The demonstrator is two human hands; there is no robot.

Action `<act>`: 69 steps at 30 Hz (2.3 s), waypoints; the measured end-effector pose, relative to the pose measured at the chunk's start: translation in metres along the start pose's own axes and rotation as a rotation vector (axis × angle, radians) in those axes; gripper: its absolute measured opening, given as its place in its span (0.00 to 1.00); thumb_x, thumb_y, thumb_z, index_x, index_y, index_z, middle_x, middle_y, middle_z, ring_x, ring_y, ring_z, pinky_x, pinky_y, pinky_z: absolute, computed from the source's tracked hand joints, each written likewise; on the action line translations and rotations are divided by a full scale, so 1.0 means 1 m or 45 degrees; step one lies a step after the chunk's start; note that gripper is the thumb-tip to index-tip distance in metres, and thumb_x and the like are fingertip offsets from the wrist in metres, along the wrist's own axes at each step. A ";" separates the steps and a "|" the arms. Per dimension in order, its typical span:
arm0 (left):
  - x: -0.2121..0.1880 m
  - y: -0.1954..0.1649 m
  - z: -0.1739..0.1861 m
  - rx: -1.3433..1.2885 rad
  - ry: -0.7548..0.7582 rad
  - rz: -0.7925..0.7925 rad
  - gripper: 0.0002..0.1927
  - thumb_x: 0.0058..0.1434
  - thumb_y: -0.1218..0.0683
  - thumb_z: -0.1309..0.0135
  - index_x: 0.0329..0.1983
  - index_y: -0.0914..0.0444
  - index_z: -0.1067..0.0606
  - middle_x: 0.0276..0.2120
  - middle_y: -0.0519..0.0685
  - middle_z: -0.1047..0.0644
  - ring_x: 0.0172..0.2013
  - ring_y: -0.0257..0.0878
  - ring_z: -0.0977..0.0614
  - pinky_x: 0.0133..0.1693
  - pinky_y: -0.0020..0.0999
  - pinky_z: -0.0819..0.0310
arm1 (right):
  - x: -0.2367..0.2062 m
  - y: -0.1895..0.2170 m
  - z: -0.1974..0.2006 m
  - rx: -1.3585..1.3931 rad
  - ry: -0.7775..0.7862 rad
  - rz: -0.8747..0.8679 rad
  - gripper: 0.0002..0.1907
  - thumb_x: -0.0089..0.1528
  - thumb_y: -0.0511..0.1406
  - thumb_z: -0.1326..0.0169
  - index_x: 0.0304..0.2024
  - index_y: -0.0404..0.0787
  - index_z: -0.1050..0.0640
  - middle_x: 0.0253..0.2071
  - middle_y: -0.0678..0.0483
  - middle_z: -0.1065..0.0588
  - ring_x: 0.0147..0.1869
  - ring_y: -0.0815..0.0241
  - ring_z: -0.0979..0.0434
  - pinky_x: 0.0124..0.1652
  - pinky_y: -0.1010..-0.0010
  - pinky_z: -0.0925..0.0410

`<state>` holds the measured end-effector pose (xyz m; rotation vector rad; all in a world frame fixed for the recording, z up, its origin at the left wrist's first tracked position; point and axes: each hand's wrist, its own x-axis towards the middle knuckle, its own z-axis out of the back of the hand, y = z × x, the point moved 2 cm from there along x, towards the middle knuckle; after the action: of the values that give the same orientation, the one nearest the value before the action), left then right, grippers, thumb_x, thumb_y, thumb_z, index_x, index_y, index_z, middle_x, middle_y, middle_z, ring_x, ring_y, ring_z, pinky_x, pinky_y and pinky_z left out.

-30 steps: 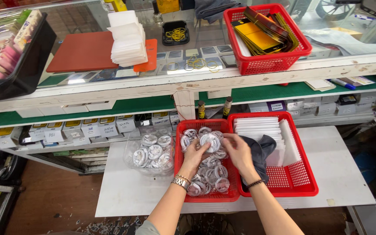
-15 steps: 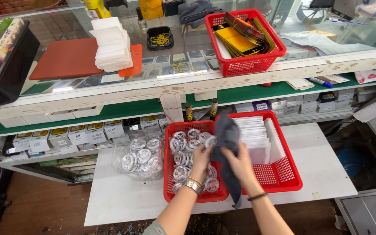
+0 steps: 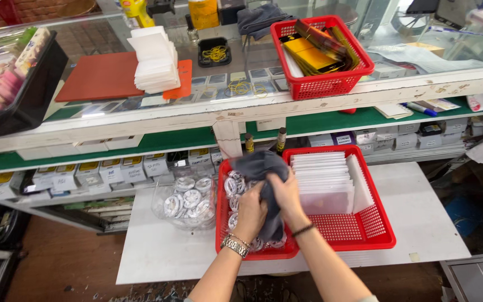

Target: The person wipes small round clear plastic accessories one at a time with a gray cloth over a red basket, then coils red and blue cables by hand and places the coiled cables into a red basket, and finally wipes the glass display counter and shelf surface with the cloth.

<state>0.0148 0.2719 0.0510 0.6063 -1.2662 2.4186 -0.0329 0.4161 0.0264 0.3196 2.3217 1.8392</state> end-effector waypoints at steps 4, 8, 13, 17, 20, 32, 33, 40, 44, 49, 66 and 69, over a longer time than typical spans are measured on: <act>-0.003 0.007 0.002 -0.251 0.071 0.446 0.16 0.63 0.58 0.43 0.54 0.67 0.22 0.37 0.61 0.17 0.36 0.50 0.16 0.37 0.41 0.22 | 0.000 -0.011 -0.008 0.453 -0.085 -0.485 0.19 0.60 0.36 0.42 0.53 0.35 0.24 0.43 0.49 0.21 0.42 0.54 0.20 0.41 0.61 0.27; -0.003 0.015 -0.021 -0.622 -0.148 0.841 0.18 0.62 0.58 0.43 0.55 0.66 0.22 0.41 0.54 0.16 0.40 0.38 0.16 0.43 0.33 0.23 | -0.014 0.009 -0.020 -0.240 0.041 0.139 0.25 0.59 0.35 0.37 0.57 0.35 0.28 0.50 0.50 0.22 0.53 0.59 0.25 0.51 0.69 0.33; -0.003 0.017 -0.053 -1.635 -0.074 1.006 0.14 0.66 0.59 0.46 0.54 0.67 0.23 0.47 0.50 0.17 0.44 0.36 0.17 0.46 0.33 0.22 | -0.004 0.037 0.005 -0.329 -0.302 0.253 0.19 0.63 0.37 0.41 0.53 0.32 0.24 0.46 0.48 0.19 0.49 0.60 0.22 0.50 0.68 0.29; -0.001 0.028 -0.049 -1.889 0.000 1.206 0.13 0.67 0.57 0.48 0.54 0.63 0.25 0.45 0.48 0.18 0.42 0.37 0.16 0.45 0.35 0.21 | 0.003 0.050 0.069 -0.601 -0.369 0.236 0.23 0.63 0.40 0.40 0.56 0.33 0.25 0.46 0.44 0.19 0.50 0.54 0.19 0.50 0.66 0.29; -0.001 0.037 -0.042 -1.740 0.029 1.133 0.14 0.69 0.55 0.46 0.55 0.64 0.26 0.45 0.45 0.19 0.41 0.32 0.18 0.42 0.30 0.24 | -0.009 0.045 0.087 -1.440 -0.157 0.254 0.30 0.57 0.44 0.32 0.54 0.32 0.24 0.53 0.39 0.24 0.55 0.42 0.24 0.51 0.59 0.32; 0.015 0.108 0.113 -0.901 0.127 0.514 0.32 0.63 0.55 0.37 0.70 0.61 0.33 0.46 0.46 0.21 0.45 0.33 0.20 0.47 0.30 0.23 | 0.007 0.048 -0.102 -0.544 1.057 0.123 0.21 0.63 0.33 0.42 0.59 0.37 0.25 0.49 0.51 0.20 0.49 0.61 0.21 0.47 0.70 0.27; 0.016 0.118 0.137 -0.800 -0.005 0.491 0.29 0.65 0.55 0.38 0.68 0.61 0.32 0.48 0.47 0.20 0.47 0.34 0.19 0.47 0.32 0.22 | 0.006 0.047 -0.126 -0.585 1.089 0.222 0.20 0.63 0.34 0.42 0.58 0.37 0.25 0.47 0.51 0.19 0.48 0.60 0.20 0.47 0.69 0.27; -0.007 0.156 0.211 0.242 -0.050 0.562 0.09 0.59 0.58 0.43 0.42 0.60 0.17 0.36 0.55 0.16 0.38 0.48 0.15 0.42 0.40 0.21 | -0.024 -0.039 -0.251 -1.471 1.433 0.376 0.22 0.49 0.35 0.32 0.44 0.40 0.23 0.41 0.46 0.20 0.51 0.45 0.20 0.50 0.56 0.28; -0.011 0.178 0.193 0.559 0.413 0.583 0.09 0.54 0.62 0.45 0.33 0.58 0.15 0.34 0.56 0.18 0.41 0.51 0.16 0.45 0.45 0.22 | -0.022 -0.076 -0.261 -1.512 1.435 0.530 0.20 0.47 0.34 0.31 0.43 0.42 0.19 0.44 0.42 0.22 0.54 0.42 0.23 0.52 0.56 0.30; 0.001 0.197 0.172 0.834 0.507 0.444 0.06 0.55 0.61 0.44 0.34 0.63 0.18 0.36 0.60 0.19 0.41 0.56 0.16 0.42 0.50 0.21 | -0.027 -0.089 -0.259 -1.537 1.192 0.602 0.12 0.60 0.29 0.42 0.46 0.43 0.17 0.47 0.42 0.20 0.55 0.43 0.20 0.52 0.54 0.29; 0.030 0.074 -0.034 0.342 0.587 0.499 0.22 0.61 0.42 0.40 0.33 0.68 0.20 0.36 0.63 0.20 0.41 0.58 0.18 0.44 0.51 0.24 | -0.011 -0.023 0.102 -1.511 -0.266 0.073 0.37 0.56 0.55 0.35 0.56 0.37 0.25 0.52 0.34 0.29 0.61 0.32 0.32 0.59 0.49 0.37; 0.004 0.091 -0.072 0.431 0.572 0.697 0.21 0.58 0.42 0.38 0.33 0.67 0.20 0.38 0.64 0.20 0.42 0.58 0.17 0.46 0.50 0.23 | -0.029 -0.058 0.122 -1.429 -0.134 -0.280 0.40 0.56 0.55 0.33 0.60 0.36 0.26 0.54 0.32 0.33 0.60 0.32 0.32 0.57 0.51 0.35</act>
<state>-0.0476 0.2832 -0.0462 -0.2519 -0.9185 3.0072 0.0224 0.5096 -0.0585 -0.0096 0.9162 2.5210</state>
